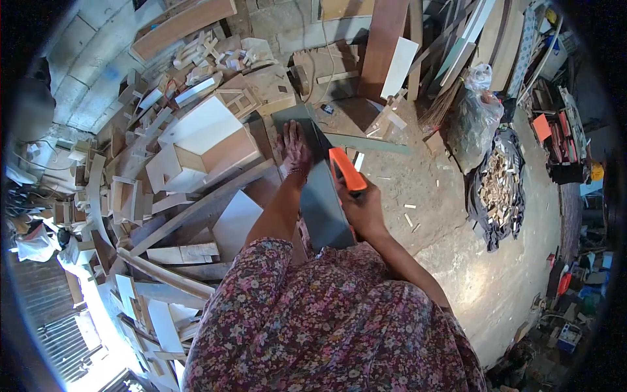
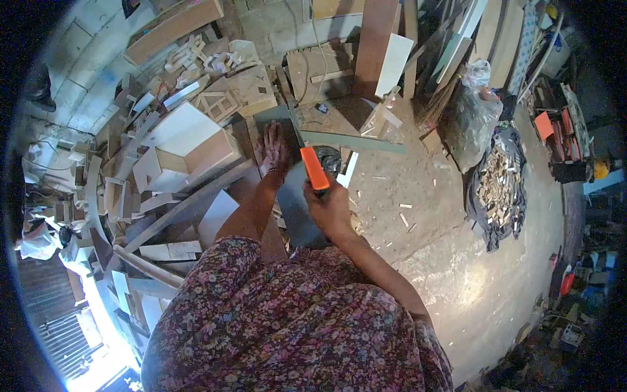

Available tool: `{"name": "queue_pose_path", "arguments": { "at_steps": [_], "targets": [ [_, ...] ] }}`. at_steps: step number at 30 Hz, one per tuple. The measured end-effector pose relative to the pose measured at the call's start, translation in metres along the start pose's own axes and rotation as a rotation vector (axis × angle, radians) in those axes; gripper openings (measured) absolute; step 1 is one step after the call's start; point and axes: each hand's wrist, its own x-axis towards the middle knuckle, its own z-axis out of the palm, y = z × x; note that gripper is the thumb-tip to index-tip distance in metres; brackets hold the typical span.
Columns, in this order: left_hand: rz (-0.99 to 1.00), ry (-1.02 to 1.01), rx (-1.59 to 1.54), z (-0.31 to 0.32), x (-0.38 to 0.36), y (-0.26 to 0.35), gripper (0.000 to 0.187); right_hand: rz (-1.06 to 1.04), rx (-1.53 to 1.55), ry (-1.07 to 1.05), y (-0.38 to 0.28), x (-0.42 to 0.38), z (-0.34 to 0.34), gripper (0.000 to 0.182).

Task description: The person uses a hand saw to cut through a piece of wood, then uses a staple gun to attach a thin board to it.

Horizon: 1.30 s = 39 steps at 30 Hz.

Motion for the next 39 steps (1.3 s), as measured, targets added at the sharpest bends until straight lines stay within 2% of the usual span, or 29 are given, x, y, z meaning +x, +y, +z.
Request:
{"name": "queue_pose_path", "arguments": {
  "at_steps": [2,4,5,9,11,13,15,18,20,22,25,27,30,33,34,36,39],
  "targets": [
    [-0.027,-0.058,0.048,-0.013,0.003,0.008,0.054,-0.011,0.098,-0.002,-0.016,-0.004,-0.018,0.016],
    [-0.049,-0.129,0.1,-0.016,0.002,0.011,0.053,0.232,0.209,-0.081,-0.029,-0.012,-0.033,0.013],
    [-0.046,-0.114,0.101,-0.016,0.003,0.011,0.053,0.132,0.196,-0.057,-0.028,-0.015,-0.034,0.011],
    [-0.004,-0.043,0.152,-0.008,0.003,0.006,0.052,0.205,0.195,-0.085,-0.028,-0.023,-0.031,0.012],
    [-0.014,-0.069,0.142,-0.01,0.004,0.007,0.052,0.134,0.177,-0.063,-0.023,-0.024,-0.026,0.011],
    [-0.033,-0.098,0.129,-0.007,0.002,0.005,0.051,0.159,0.176,-0.072,-0.024,-0.027,-0.023,0.012],
    [-0.01,-0.024,0.095,-0.005,0.002,0.004,0.052,0.182,0.171,-0.084,-0.021,-0.028,-0.019,0.012],
    [-0.025,-0.063,0.104,-0.011,0.001,0.006,0.053,0.133,0.162,-0.079,-0.007,-0.026,-0.006,0.013],
    [0.011,-0.023,0.105,-0.001,-0.001,0.0,0.054,-0.021,0.09,-0.064,-0.005,-0.029,0.003,0.013],
    [0.053,0.046,0.106,0.006,0.002,-0.004,0.054,-0.017,0.092,-0.111,-0.011,-0.03,-0.002,0.012],
    [0.059,0.005,0.115,0.006,0.002,-0.005,0.055,0.067,0.136,-0.065,-0.005,-0.03,-0.012,0.013],
    [0.023,0.017,0.057,0.005,0.002,-0.004,0.056,0.049,0.126,-0.067,-0.012,-0.035,-0.024,0.014],
    [0.116,0.082,0.025,0.014,-0.001,-0.016,0.055,0.121,0.128,-0.106,-0.014,-0.037,-0.029,0.016],
    [0.055,0.072,0.134,0.015,0.003,-0.01,0.054,-0.089,0.124,-0.068,0.013,-0.012,-0.009,0.015],
    [0.063,0.07,0.137,0.014,0.002,-0.01,0.054,-0.086,0.13,-0.061,0.019,0.001,-0.002,0.015],
    [0.071,0.077,0.082,0.009,0.001,-0.009,0.051,0.062,0.104,-0.097,0.026,0.024,0.007,0.014],
    [0.004,-0.007,0.112,0.0,0.003,-0.001,0.048,0.05,0.141,-0.08,0.024,0.011,0.006,0.016]
  ]
}}
